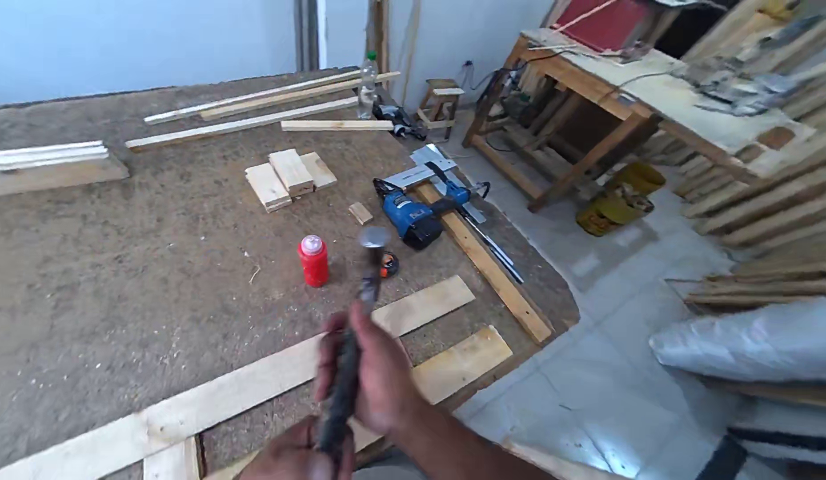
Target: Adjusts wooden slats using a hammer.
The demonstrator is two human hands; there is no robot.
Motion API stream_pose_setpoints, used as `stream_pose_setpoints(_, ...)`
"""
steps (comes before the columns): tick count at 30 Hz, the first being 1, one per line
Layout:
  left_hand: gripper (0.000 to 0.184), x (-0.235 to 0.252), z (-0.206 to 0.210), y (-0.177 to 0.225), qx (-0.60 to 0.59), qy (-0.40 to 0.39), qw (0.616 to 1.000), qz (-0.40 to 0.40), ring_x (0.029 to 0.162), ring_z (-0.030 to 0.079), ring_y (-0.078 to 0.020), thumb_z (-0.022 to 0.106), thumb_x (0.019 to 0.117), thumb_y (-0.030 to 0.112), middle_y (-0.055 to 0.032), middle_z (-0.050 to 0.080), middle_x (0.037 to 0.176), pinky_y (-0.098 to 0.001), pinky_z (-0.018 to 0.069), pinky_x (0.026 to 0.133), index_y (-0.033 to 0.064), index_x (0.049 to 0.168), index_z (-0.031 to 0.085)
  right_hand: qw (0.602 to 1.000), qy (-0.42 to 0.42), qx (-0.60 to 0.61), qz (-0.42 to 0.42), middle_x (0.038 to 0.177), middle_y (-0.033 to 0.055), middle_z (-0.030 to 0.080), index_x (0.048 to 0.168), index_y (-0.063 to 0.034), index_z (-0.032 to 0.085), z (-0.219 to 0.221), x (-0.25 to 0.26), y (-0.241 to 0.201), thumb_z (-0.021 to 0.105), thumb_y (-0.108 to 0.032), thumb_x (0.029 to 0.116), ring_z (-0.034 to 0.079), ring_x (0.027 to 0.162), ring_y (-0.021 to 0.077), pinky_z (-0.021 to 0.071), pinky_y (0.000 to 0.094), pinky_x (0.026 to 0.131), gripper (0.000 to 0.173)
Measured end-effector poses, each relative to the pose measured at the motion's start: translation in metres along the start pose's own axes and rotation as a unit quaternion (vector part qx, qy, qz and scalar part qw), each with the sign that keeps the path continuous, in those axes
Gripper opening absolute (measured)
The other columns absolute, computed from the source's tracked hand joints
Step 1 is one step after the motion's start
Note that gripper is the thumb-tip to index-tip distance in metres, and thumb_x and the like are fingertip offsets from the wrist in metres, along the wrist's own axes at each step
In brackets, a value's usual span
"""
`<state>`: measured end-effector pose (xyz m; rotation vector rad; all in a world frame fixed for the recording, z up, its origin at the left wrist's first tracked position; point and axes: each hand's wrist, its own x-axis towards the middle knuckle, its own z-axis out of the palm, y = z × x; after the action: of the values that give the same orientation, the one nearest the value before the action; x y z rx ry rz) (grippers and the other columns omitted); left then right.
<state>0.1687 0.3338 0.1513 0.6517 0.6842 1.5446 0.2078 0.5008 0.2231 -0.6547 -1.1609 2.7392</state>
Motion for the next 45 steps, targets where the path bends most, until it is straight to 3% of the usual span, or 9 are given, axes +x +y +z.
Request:
stream_pose_setpoints(3, 0.045, 0.026, -0.030, 0.010, 0.440, 0.262, 0.848, -0.135, 0.088, 0.071, -0.0224, 0.063, 0.0978, 0.049, -0.0101, 0.073, 0.099, -0.0450, 0.0597, 0.081, 0.0072, 0.111, 0.072, 0.957, 0.120, -0.260, -0.036, 0.064, 0.0024, 0.060, 0.109, 0.0000, 0.058, -0.081, -0.005, -0.027, 0.044, -0.024, 0.1079, 0.061, 0.048, 0.0148, 0.0576, 0.0333, 0.046, 0.027)
stream_pose_setpoints(6, 0.050, 0.012, -0.099, -0.005, 0.581, 0.464, 0.633, -0.215, 0.123, 0.062, -0.0414, 0.065, 0.0980, 0.049, -0.0210, 0.068, 0.125, -0.0646, 0.0456, 0.106, 0.0057, 0.122, 0.071, 0.870, 0.129, -0.474, 0.046, 0.087, 0.0067, 0.069, 0.131, -0.0020, 0.058, -0.160, -0.022, -0.050, 0.064, -0.029, 0.0981, 0.069, 0.066, 0.0202, 0.0620, 0.0389, 0.060, 0.042)
stream_pose_setpoints(11, 0.072, -0.035, -0.177, -0.079, 0.717, 0.543, 0.406, -0.160, 0.111, 0.065, -0.0384, 0.033, 0.0965, 0.071, -0.0133, 0.072, 0.108, -0.0607, 0.0445, 0.104, 0.0132, 0.104, 0.075, 0.690, 0.026, -0.664, 0.287, 0.097, 0.0118, 0.066, 0.130, -0.0090, 0.053, -0.180, -0.002, -0.072, 0.064, -0.022, 0.0946, 0.069, 0.074, 0.0260, 0.0597, 0.0470, 0.067, 0.040)
stream_pose_setpoints(21, 0.062, -0.029, -0.180, -0.080, 0.711, 0.564, 0.392, -0.151, 0.106, 0.067, -0.0356, 0.031, 0.0973, 0.058, -0.0115, 0.074, 0.100, -0.0591, 0.0430, 0.101, 0.0148, 0.099, 0.075, 0.629, -0.080, -0.737, 0.232, 0.083, 0.0029, 0.067, 0.112, -0.0111, 0.061, -0.120, 0.090, -0.066, 0.044, -0.042, 0.1085, 0.067, 0.068, 0.0161, 0.0582, 0.0373, 0.065, 0.036)
stream_pose_setpoints(26, 0.060, -0.029, -0.181, -0.077, 0.711, 0.564, 0.393, -0.147, 0.105, 0.067, -0.0357, 0.031, 0.0974, 0.056, -0.0117, 0.073, 0.098, -0.0581, 0.0433, 0.100, 0.0136, 0.097, 0.075, 0.488, -0.085, -0.781, 0.380, 0.093, 0.0157, 0.063, 0.122, -0.0039, 0.057, -0.106, 0.100, -0.067, 0.041, -0.044, 0.1095, 0.067, 0.082, 0.0307, 0.0556, 0.0503, 0.075, 0.045)
stream_pose_setpoints(32, 0.059, -0.028, -0.180, -0.075, 0.703, 0.568, 0.401, -0.152, 0.104, 0.066, -0.0366, 0.032, 0.0965, 0.055, -0.0128, 0.073, 0.097, -0.0580, 0.0431, 0.100, 0.0125, 0.096, 0.074, 0.608, -0.053, -0.789, 0.074, 0.065, -0.0026, 0.058, 0.101, -0.0127, 0.062, -0.083, 0.094, -0.067, 0.047, -0.048, 0.1058, 0.061, 0.054, 0.0101, 0.0551, 0.0321, 0.050, 0.039)
stream_pose_setpoints(37, 0.059, -0.029, -0.184, -0.074, 0.708, 0.571, 0.391, -0.142, 0.101, 0.067, -0.0376, 0.032, 0.0970, 0.053, -0.0134, 0.073, 0.095, -0.0586, 0.0439, 0.099, 0.0118, 0.095, 0.074, 0.425, -0.122, -0.780, 0.443, 0.091, 0.0165, 0.064, 0.120, -0.0042, 0.058, -0.090, 0.114, -0.076, 0.042, -0.045, 0.1090, 0.067, 0.078, 0.0318, 0.0565, 0.0515, 0.071, 0.045)
stream_pose_setpoints(42, 0.060, -0.026, -0.180, -0.076, 0.701, 0.570, 0.399, -0.155, 0.103, 0.066, -0.0377, 0.032, 0.0972, 0.055, -0.0140, 0.072, 0.096, -0.0586, 0.0425, 0.100, 0.0111, 0.096, 0.072, 0.597, -0.038, -0.801, 0.012, 0.061, -0.0078, 0.056, 0.093, -0.0179, 0.060, -0.090, 0.099, -0.074, 0.043, -0.057, 0.1046, 0.059, 0.050, 0.0056, 0.0538, 0.0289, 0.044, 0.044)
stream_pose_setpoints(45, 0.059, -0.028, -0.179, -0.075, 0.703, 0.572, 0.398, -0.144, 0.101, 0.067, -0.0388, 0.032, 0.0974, 0.053, -0.0144, 0.072, 0.096, -0.0594, 0.0431, 0.099, 0.0109, 0.096, 0.073, 0.540, -0.075, -0.807, 0.228, 0.081, 0.0140, 0.065, 0.113, 0.0001, 0.063, -0.117, 0.091, -0.053, 0.045, -0.043, 0.1076, 0.068, 0.074, 0.0286, 0.0576, 0.0490, 0.070, 0.047)
